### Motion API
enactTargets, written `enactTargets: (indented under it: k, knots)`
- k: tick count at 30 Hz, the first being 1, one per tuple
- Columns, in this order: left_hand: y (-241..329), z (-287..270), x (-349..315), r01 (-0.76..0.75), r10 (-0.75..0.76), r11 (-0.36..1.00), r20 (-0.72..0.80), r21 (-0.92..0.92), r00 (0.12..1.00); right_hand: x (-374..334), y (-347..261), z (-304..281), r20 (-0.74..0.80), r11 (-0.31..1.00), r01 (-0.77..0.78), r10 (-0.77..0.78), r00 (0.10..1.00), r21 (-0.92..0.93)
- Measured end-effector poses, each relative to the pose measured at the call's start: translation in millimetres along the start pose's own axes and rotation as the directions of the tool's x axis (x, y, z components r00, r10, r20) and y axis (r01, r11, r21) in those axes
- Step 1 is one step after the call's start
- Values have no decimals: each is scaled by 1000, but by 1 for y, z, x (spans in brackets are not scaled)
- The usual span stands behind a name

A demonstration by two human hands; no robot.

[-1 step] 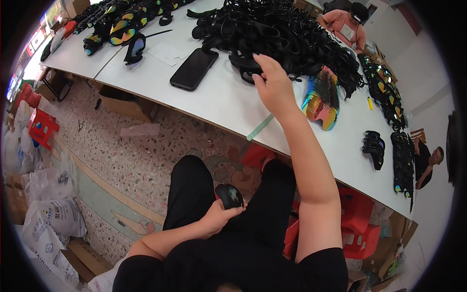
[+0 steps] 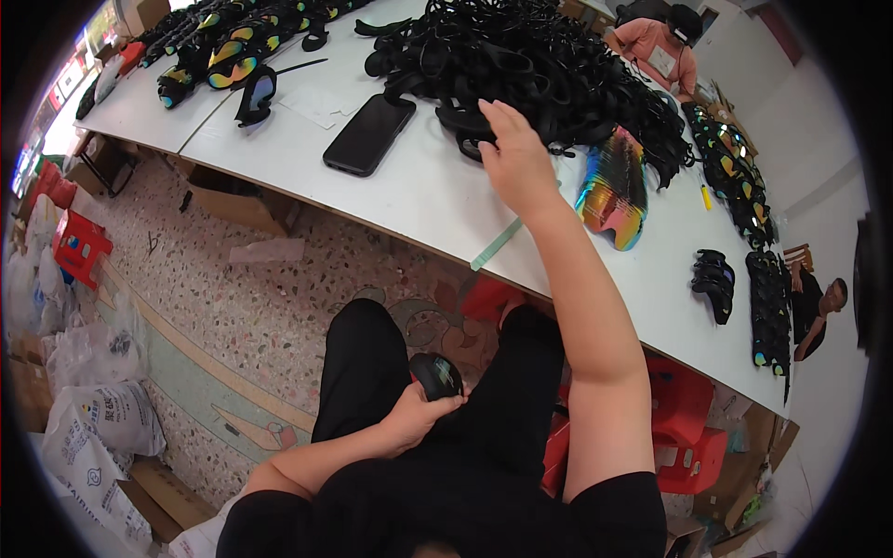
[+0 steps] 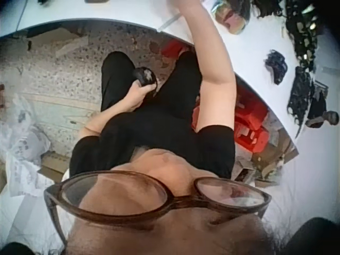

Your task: Manually attaching lenses and straps to goggle frames at a workshop table.

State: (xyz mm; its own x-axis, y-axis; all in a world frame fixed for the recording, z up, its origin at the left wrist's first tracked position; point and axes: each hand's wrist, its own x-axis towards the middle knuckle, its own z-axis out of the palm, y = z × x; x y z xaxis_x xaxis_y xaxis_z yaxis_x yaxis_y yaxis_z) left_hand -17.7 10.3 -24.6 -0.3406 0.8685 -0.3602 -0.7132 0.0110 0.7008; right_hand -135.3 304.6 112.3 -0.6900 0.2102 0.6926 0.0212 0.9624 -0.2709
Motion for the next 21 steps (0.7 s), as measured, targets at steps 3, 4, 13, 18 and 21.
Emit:
enactTargets:
  k: [3,4,13,18,21]
  knots:
    - [3,-7,-3,9,-10,999,-39,-36,999,5,-1,16,166,976,-140,168,972,-169]
    - [6,-9,-4,10,-15,998,-68,-66,998,5,1,17,222,964,-124,177,959,-235]
    - [9,-12,-3,-5,2,997,-38,-71,999,-26,7,-12,-12,994,-56,57,998,95]
    - [9,-11,-4,9,-14,995,-54,-95,998,-34,42,-36,-277,932,-236,158,948,-275]
    - [7,-12,-9,9,-14,995,-55,-97,998,-33,59,-32,-45,916,-287,286,957,-279]
